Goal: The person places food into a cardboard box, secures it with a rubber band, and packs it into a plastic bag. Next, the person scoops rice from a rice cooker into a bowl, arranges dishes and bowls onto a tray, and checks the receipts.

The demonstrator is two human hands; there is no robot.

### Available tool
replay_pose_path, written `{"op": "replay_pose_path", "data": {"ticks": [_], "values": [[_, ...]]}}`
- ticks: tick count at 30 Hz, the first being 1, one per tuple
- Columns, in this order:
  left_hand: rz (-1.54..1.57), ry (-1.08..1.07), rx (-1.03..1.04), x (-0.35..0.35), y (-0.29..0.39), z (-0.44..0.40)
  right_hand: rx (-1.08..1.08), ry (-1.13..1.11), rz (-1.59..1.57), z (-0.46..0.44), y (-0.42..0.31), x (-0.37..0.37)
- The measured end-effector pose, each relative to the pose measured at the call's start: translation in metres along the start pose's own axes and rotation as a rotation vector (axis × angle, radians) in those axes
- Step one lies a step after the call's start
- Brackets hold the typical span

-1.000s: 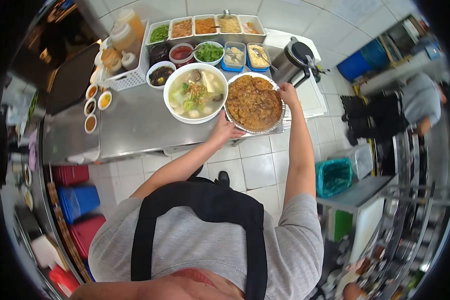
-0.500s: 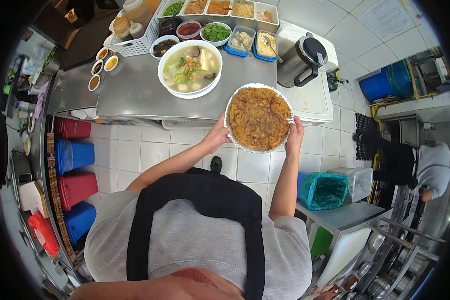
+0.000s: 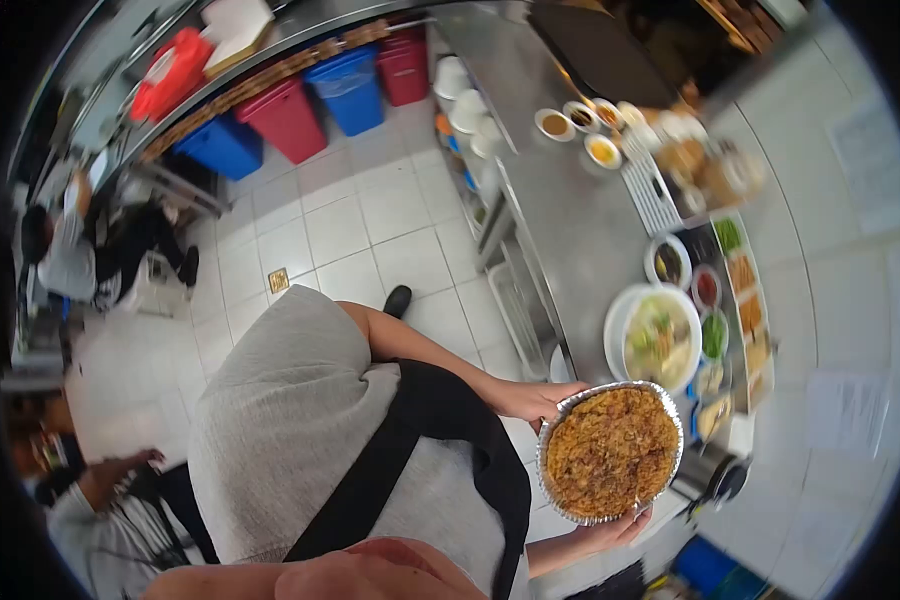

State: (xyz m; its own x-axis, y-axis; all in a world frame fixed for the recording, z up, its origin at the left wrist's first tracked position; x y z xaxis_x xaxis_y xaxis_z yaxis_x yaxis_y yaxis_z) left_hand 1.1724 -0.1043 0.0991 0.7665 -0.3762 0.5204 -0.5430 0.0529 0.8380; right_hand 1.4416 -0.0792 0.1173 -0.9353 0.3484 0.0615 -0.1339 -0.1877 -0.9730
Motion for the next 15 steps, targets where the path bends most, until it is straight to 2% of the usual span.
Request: {"op": "replay_pose_path", "data": {"ticks": [2, 5, 7, 9, 11, 13, 15], "values": [[-0.012, 0.112, 0.056, -0.025, 0.028, 0.021, -0.047, -0.108, 0.052, -0.011, -0.002, 0.048], [0.026, 0.283, 0.244, -0.083, 0.081, 0.076, -0.072, -0.204, 0.121, 0.022, 0.003, 0.178], [-0.061, 0.395, 0.304, -0.133, 0.128, 0.126, -0.12, -0.288, 0.17, 0.055, 0.007, 0.262], [-0.149, 0.534, 0.316, -0.187, 0.163, 0.179, -0.022, -0.631, 0.121, 0.059, 0.047, 0.347], [-0.281, 0.712, 0.29, -0.228, 0.201, 0.238, -0.019, -0.743, 0.158, 0.102, 0.07, 0.439], [-0.365, 0.886, 0.292, -0.265, 0.236, 0.296, 0.135, -0.94, 0.081, 0.156, 0.086, 0.523], [-0.332, 1.064, 0.387, -0.296, 0.27, 0.356, 0.119, -1.033, 0.115, 0.214, 0.113, 0.608]]}}
Point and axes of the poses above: each hand's wrist, its own z-axis away from the middle knuckle, its own x-axis out of the palm, y = z × x, the point moved 1 cm from there along -z, towards the middle knuckle, and after that the axes turned 15 degrees about x, right-handed, at the moved point
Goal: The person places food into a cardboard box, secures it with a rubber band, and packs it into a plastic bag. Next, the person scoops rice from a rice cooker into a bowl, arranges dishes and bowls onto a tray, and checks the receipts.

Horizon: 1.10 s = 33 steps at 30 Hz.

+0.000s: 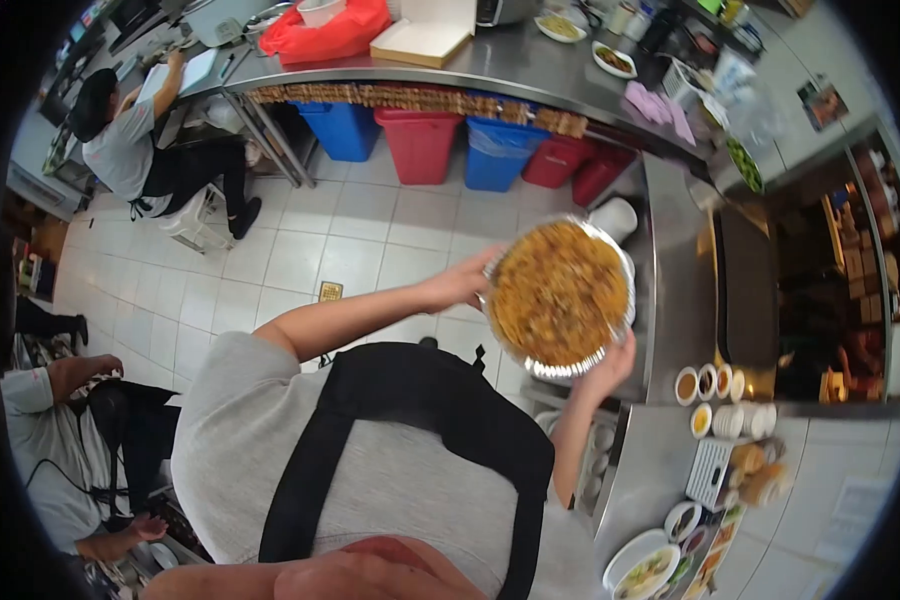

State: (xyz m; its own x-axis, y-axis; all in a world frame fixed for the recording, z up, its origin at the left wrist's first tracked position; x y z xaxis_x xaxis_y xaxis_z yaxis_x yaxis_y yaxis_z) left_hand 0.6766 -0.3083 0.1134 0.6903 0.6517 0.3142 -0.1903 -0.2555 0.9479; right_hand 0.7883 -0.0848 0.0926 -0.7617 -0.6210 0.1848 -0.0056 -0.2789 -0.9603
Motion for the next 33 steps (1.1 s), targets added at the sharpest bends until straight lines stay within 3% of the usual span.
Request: {"op": "replay_pose_path", "data": {"ticks": [4, 8, 10, 16, 18, 20, 23, 26, 29, 31, 33], "values": [[-0.072, 0.341, 0.06, -0.124, 0.043, -0.022, 0.051, -0.346, -0.083, -0.077, 0.036, 0.162], [0.0, 0.502, 0.176, -0.254, 0.068, -0.054, 0.013, -0.74, -0.024, -0.146, 0.06, 0.318], [-0.108, 0.593, 0.194, -0.311, 0.086, -0.078, -0.021, -0.767, 0.064, -0.178, 0.07, 0.395], [-0.027, 0.725, 0.255, -0.439, 0.14, -0.159, 0.088, -0.874, 0.224, -0.271, 0.084, 0.593], [-0.163, 0.854, 0.221, -0.48, 0.146, -0.191, -0.106, -0.79, 0.447, -0.321, 0.113, 0.655], [-0.169, 0.836, 0.27, -0.534, 0.121, -0.215, -0.048, -0.743, 0.553, -0.343, 0.128, 0.685], [-0.168, 0.874, 0.244, -0.549, 0.118, -0.23, -0.049, -0.757, 0.8, -0.368, 0.14, 0.703], [-0.212, 0.824, 0.0, -0.572, 0.1, -0.239, -0.157, -0.739, 1.034, -0.366, 0.128, 0.691], [-0.262, 0.719, 0.015, -0.552, 0.119, -0.245, -0.212, -0.796, 1.042, -0.377, 0.127, 0.675], [-0.541, 0.58, -0.329, -0.519, 0.14, -0.248, -0.226, -0.8, 0.977, -0.39, 0.127, 0.666], [-0.452, 0.531, -0.303, -0.518, 0.119, -0.249, -0.236, -0.778, 1.014, -0.395, 0.109, 0.653]]}}
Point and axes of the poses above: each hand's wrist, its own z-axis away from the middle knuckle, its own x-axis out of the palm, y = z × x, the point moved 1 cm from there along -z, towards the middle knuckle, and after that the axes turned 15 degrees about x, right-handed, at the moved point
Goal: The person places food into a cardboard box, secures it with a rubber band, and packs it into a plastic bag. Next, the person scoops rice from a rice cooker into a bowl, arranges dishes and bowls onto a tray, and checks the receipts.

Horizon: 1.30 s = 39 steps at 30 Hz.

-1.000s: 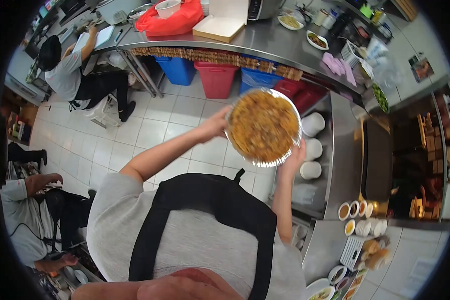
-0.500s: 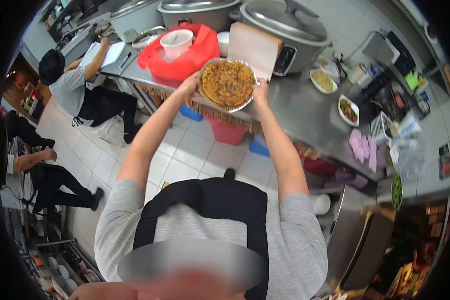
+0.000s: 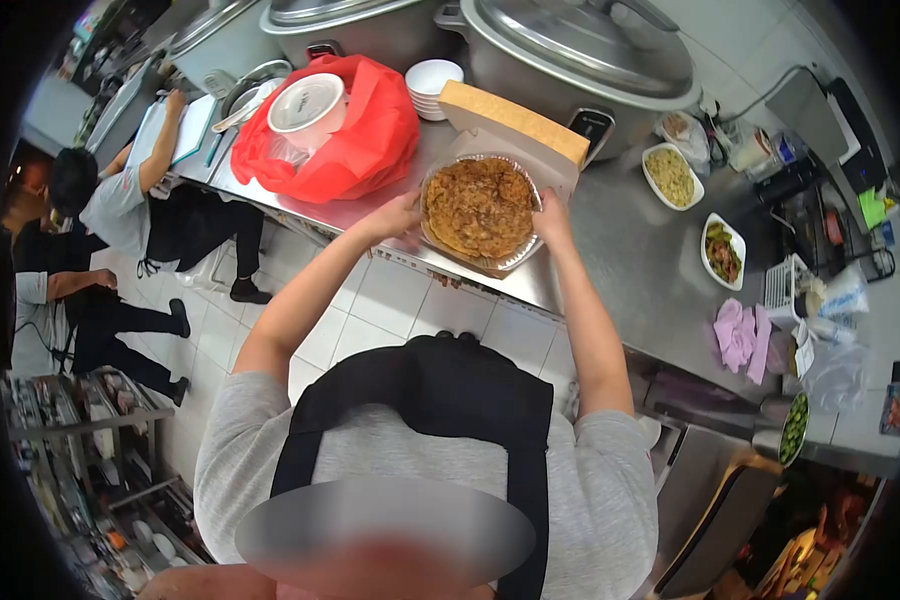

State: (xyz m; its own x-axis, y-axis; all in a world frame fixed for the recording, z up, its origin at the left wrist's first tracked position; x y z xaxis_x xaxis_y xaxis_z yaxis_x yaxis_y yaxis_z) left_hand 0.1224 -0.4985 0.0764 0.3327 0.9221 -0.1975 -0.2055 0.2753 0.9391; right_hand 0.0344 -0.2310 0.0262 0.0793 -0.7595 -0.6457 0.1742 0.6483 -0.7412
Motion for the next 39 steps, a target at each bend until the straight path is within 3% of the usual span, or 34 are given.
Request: {"op": "replay_pose_path", "data": {"ticks": [2, 7, 10, 12, 15, 19, 21, 22, 23, 25, 27, 29, 30, 32, 33, 34, 35, 39], "values": [[0.198, -0.072, 0.063, 0.018, -0.014, 0.003, -0.002, 0.055, 0.022, 0.007, 0.01, -0.014], [0.306, -0.101, 0.085, 0.041, -0.011, -0.008, 0.087, 0.155, 0.113, 0.019, 0.022, -0.035], [0.083, -0.033, 0.019, 0.031, -0.007, -0.041, 0.106, 0.119, -0.032, 0.023, 0.026, -0.038], [-0.169, -0.03, 0.107, 0.03, 0.001, -0.05, 0.11, 0.132, -0.03, 0.021, 0.025, -0.043], [-0.237, 0.062, 0.288, 0.025, 0.019, -0.049, 0.085, 0.167, -0.012, 0.013, 0.022, -0.05], [-0.341, 0.065, 0.269, 0.016, 0.019, -0.068, 0.093, 0.177, 0.011, 0.007, 0.031, -0.045], [-0.366, 0.126, 0.329, 0.01, 0.01, -0.072, -0.23, 0.406, 0.173, 0.011, 0.033, -0.043], [-0.47, 0.225, 0.41, 0.0, 0.003, -0.075, -0.247, 0.44, 0.192, 0.022, 0.027, -0.048], [-0.573, 0.326, 0.491, -0.007, -0.005, -0.079, -0.242, 0.441, 0.192, 0.034, 0.022, -0.055], [-0.517, 0.475, 0.678, -0.018, 0.014, -0.066, 0.118, 0.331, 0.013, 0.053, 0.02, -0.068], [-0.198, 0.415, 0.666, -0.026, 0.017, -0.085, 0.139, 0.442, -0.047, 0.052, 0.025, -0.072], [-0.225, 0.366, 0.667, -0.023, 0.02, -0.115, 0.004, 0.664, -0.067, 0.041, 0.021, -0.079], [-0.256, 0.326, 0.679, -0.018, 0.023, -0.124, 0.007, 0.67, -0.065, 0.04, 0.015, -0.081], [-0.183, 0.259, 0.674, -0.008, 0.038, -0.129, -0.048, 0.443, -0.178, 0.036, -0.005, -0.083], [-0.112, 0.194, 0.657, -0.004, 0.043, -0.13, -0.047, 0.452, -0.179, 0.037, -0.005, -0.085], [-0.377, 0.258, 0.744, 0.003, 0.04, -0.124, -0.021, 0.428, -0.1, 0.042, 0.0, -0.087], [-0.445, 0.255, 0.818, 0.007, 0.034, -0.115, -0.001, 0.391, -0.022, 0.044, 0.003, -0.087], [-0.339, 0.07, 0.848, 0.011, 0.011, -0.082, -0.134, 0.304, -0.064, 0.075, 0.029, -0.073]]}}
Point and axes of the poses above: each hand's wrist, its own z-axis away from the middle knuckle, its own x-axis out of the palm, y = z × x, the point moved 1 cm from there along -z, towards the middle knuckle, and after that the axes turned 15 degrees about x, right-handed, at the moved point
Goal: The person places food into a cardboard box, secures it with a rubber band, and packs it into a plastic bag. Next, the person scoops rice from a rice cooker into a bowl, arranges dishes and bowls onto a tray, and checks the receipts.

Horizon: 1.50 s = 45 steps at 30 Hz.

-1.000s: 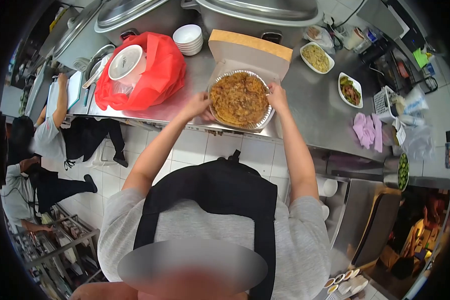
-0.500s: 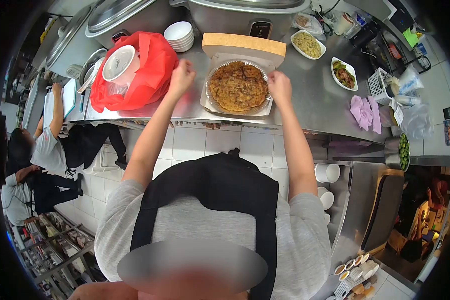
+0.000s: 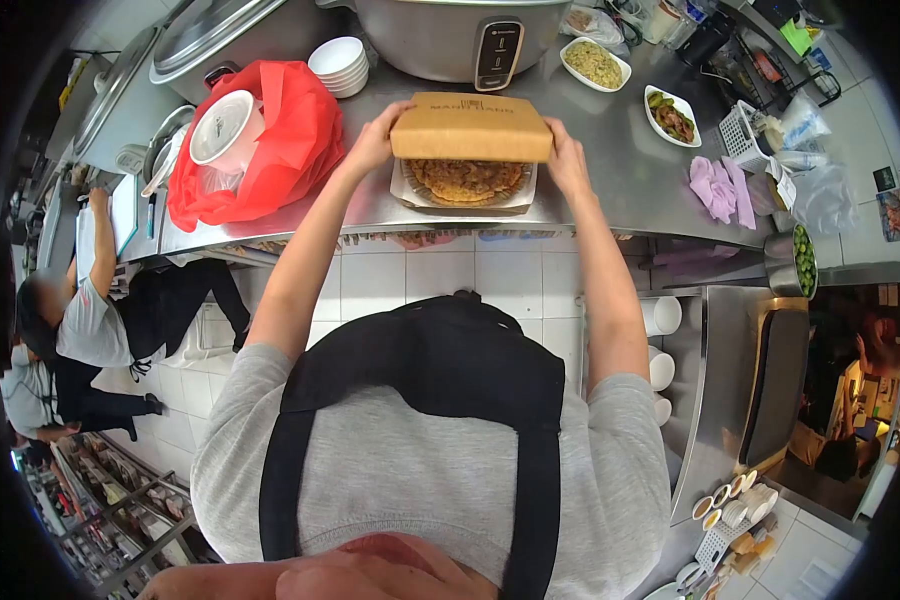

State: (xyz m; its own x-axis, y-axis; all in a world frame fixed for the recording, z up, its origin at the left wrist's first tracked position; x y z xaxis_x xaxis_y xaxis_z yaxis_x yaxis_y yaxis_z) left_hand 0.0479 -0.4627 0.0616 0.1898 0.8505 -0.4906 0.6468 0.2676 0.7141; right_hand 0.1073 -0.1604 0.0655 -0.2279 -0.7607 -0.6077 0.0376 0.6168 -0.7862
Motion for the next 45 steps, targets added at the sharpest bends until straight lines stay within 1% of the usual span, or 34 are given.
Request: {"op": "replay_pose_path", "data": {"ticks": [3, 5, 6, 8, 9, 10, 11, 12, 13, 14, 15, 16, 17, 18, 20, 21, 22, 23, 24, 25, 26, 27, 28, 29, 30, 31, 32, 34, 35, 36, 39, 41, 42, 45], "values": [[0.035, 0.004, -0.037, 0.004, 0.001, 0.02, 0.035, -0.03, 0.001, 0.024, 0.008, 0.01], [0.091, 0.091, -0.046, 0.006, 0.011, 0.025, 0.069, -0.023, 0.034, 0.031, 0.009, 0.013], [0.089, 0.095, -0.046, 0.007, 0.004, 0.026, 0.065, -0.025, 0.033, 0.027, 0.017, 0.017], [0.34, 0.027, -0.078, 0.01, -0.018, 0.031, -0.068, 0.016, -0.09, 0.007, 0.05, 0.025], [0.335, 0.035, -0.082, 0.006, -0.017, 0.032, 0.024, -0.082, -0.222, -0.003, 0.06, 0.022], [0.522, 0.042, -0.207, 0.004, -0.014, 0.031, 0.022, -0.089, -0.222, -0.005, 0.046, 0.02], [0.713, 0.045, -0.332, 0.003, -0.01, 0.03, 0.347, -0.168, -0.465, -0.009, 0.035, 0.015], [0.715, 0.044, -0.333, 0.002, -0.003, 0.027, 0.678, -0.239, -0.704, -0.008, 0.019, 0.01], [0.694, 0.094, -0.422, 0.001, 0.003, 0.026, 0.712, -0.227, -0.613, -0.007, 0.006, 0.008], [0.672, 0.142, -0.512, 0.004, 0.009, 0.027, 0.717, -0.221, -0.613, -0.006, 0.006, 0.007], [0.674, 0.137, -0.513, 0.011, 0.012, 0.033, 0.713, -0.358, -0.398, -0.007, 0.006, 0.008], [0.545, 0.126, -0.481, 0.019, 0.016, 0.041, 0.703, -0.49, -0.182, -0.004, 0.001, 0.008], [0.416, 0.116, -0.445, 0.024, 0.019, 0.048, 0.771, -0.484, -0.211, 0.004, -0.003, 0.005], [0.418, 0.113, -0.442, 0.027, 0.027, 0.055, 0.772, -0.48, -0.211, 0.015, -0.008, 0.003], [0.382, 0.13, -0.444, 0.03, 0.042, 0.069, 0.861, -0.466, -0.381, 0.042, -0.014, 0.0], [0.322, 0.084, -0.35, 0.033, 0.038, 0.078, 0.861, -0.467, -0.379, 0.056, -0.015, -0.002], [0.323, 0.086, -0.351, 0.032, 0.043, 0.084, 0.877, -0.461, -0.444, 0.069, -0.016, -0.005], [0.243, 0.041, -0.334, 0.031, 0.05, 0.09, 0.894, -0.454, -0.507, 0.083, -0.016, -0.008], [0.164, -0.003, -0.315, 0.032, 0.06, 0.096, 0.896, -0.454, -0.502, 0.094, -0.015, -0.01], [0.273, 0.013, -0.414, 0.031, 0.072, 0.102, 0.93, -0.451, -0.604, 0.106, -0.015, -0.01], [0.276, 0.012, -0.412, 0.033, 0.079, 0.11, 0.962, -0.447, -0.709, 0.115, -0.015, -0.009], [0.214, 0.026, -0.296, 0.034, 0.086, 0.116, 0.939, -0.38, -0.797, 0.121, -0.016, -0.006], [0.153, 0.037, -0.182, 0.035, 0.09, 0.118, 0.943, -0.376, -0.8, 0.119, -0.007, -0.003], [0.154, 0.03, -0.181, 0.037, 0.09, 0.115, 0.91, -0.333, -0.881, 0.111, 0.006, 0.003], [0.045, 0.024, -0.141, 0.04, 0.087, 0.109, 0.878, -0.289, -0.961, 0.102, 0.014, 0.006], [-0.063, 0.018, -0.102, 0.043, 0.085, 0.103, 0.827, -0.281, -0.89, 0.091, 0.01, 0.002], [-0.061, 0.012, -0.107, 0.047, 0.083, 0.1, 0.834, -0.28, -0.891, 0.084, 0.013, 0.002], [-0.202, 0.091, -0.06, 0.052, 0.076, 0.089, 0.899, -0.195, -0.68, 0.07, 0.017, 0.003], [-0.22, 0.127, -0.06, 0.055, 0.074, 0.086, 0.886, -0.218, -0.564, 0.069, 0.019, 0.001], [-0.222, 0.127, -0.057, 0.056, 0.074, 0.084, 0.883, -0.217, -0.566, 0.071, 0.018, 0.001], [-0.274, 0.165, -0.093, 0.061, 0.074, 0.085, 0.942, -0.263, -0.656, 0.081, 0.016, 0.002], [-0.31, 0.185, -0.084, 0.063, 0.075, 0.084, 0.933, -0.216, -0.889, 0.082, 0.012, 0.002], [-0.309, 0.189, -0.088, 0.064, 0.075, 0.083, 0.934, -0.219, -0.884, 0.08, 0.012, 0.002], [-0.371, 0.237, -0.094, 0.071, 0.078, 0.079, 0.953, -0.192, -1.004, 0.071, 0.016, 0.003]]}}
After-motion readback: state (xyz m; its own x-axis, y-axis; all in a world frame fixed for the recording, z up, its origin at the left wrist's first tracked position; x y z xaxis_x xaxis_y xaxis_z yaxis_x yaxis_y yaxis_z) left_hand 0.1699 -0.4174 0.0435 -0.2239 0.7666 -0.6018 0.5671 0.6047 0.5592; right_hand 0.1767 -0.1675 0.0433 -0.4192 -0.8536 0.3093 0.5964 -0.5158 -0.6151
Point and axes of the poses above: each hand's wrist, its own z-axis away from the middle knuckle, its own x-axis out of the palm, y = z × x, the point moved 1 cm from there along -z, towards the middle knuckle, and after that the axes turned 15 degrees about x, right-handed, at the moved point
